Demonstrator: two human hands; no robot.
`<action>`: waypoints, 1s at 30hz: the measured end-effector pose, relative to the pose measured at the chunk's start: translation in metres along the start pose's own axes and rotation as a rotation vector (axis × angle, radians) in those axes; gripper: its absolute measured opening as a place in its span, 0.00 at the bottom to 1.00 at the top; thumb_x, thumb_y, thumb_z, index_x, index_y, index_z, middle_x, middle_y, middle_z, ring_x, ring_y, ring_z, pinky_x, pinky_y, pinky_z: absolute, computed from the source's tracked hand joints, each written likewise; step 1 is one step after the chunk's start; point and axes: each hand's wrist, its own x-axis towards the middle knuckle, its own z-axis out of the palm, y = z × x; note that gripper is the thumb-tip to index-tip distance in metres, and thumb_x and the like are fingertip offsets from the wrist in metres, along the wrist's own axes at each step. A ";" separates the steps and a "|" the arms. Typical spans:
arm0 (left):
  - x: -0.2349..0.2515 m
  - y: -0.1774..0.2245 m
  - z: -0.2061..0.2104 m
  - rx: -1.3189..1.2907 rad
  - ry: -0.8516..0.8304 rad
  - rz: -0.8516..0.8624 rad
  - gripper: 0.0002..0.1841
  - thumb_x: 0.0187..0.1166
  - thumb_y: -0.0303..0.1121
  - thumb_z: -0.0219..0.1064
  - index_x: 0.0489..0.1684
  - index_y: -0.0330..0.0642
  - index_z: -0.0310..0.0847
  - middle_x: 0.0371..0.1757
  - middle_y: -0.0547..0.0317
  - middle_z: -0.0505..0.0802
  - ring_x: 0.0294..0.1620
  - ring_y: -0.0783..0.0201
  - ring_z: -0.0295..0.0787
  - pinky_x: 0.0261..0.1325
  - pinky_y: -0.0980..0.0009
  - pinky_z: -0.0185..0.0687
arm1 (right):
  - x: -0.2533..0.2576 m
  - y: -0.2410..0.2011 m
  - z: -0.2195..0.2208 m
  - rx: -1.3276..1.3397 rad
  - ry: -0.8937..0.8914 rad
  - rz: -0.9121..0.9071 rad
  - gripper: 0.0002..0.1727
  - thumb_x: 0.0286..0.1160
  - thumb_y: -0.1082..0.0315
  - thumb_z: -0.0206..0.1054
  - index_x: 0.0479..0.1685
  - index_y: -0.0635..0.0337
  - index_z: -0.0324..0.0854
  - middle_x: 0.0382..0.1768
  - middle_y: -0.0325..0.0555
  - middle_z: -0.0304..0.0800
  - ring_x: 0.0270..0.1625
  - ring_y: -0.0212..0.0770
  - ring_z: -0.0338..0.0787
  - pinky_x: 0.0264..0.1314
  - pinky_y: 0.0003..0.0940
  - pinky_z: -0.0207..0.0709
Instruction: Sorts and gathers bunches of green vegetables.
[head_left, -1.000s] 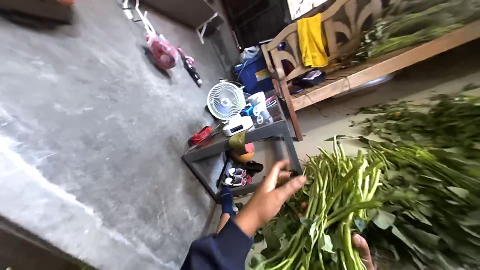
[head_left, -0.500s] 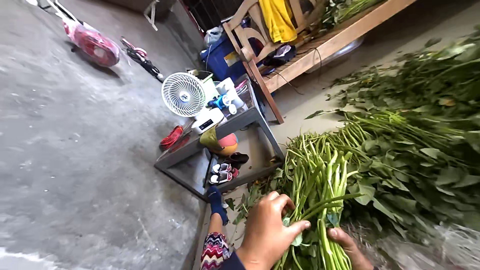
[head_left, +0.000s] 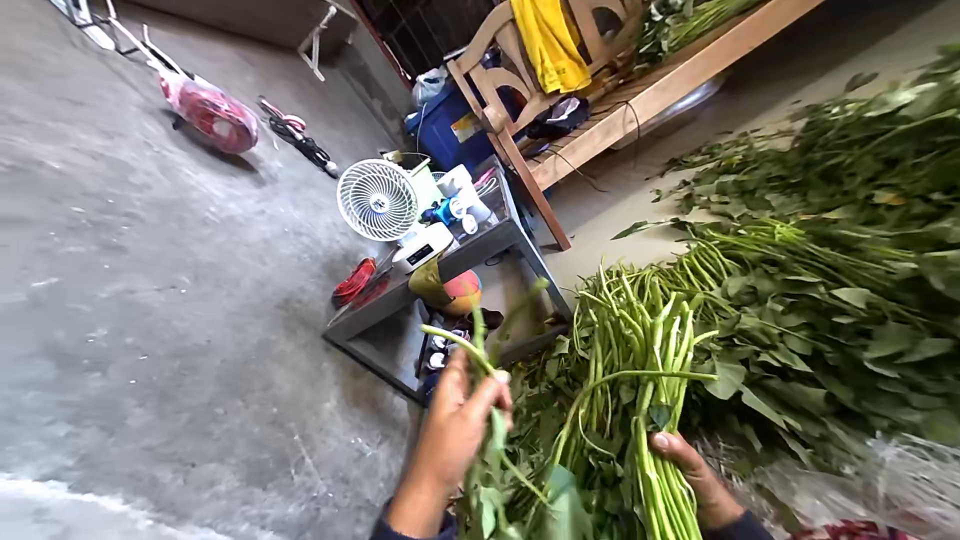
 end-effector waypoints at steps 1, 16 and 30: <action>0.001 0.007 -0.014 0.049 0.062 0.052 0.21 0.83 0.29 0.58 0.73 0.38 0.65 0.28 0.58 0.86 0.25 0.66 0.85 0.30 0.71 0.85 | 0.000 -0.004 -0.002 -0.004 0.004 -0.013 0.28 0.44 0.51 0.89 0.48 0.47 0.86 0.36 0.34 0.97 0.39 0.27 0.95 0.45 0.28 0.92; 0.012 -0.051 0.050 0.564 -0.117 0.109 0.25 0.77 0.55 0.70 0.60 0.44 0.90 0.62 0.56 0.92 0.64 0.63 0.88 0.67 0.61 0.85 | -0.001 -0.045 -0.037 0.011 -0.383 -0.187 0.24 0.66 0.47 0.77 0.63 0.41 0.90 0.56 0.32 0.96 0.59 0.25 0.93 0.63 0.24 0.86; 0.023 -0.028 -0.073 0.686 0.372 -0.005 0.25 0.73 0.34 0.78 0.66 0.34 0.79 0.51 0.44 0.93 0.49 0.52 0.93 0.52 0.55 0.90 | -0.006 -0.072 0.009 -0.023 -0.108 0.035 0.47 0.25 0.45 0.92 0.55 0.56 0.81 0.47 0.42 0.95 0.51 0.29 0.94 0.48 0.21 0.88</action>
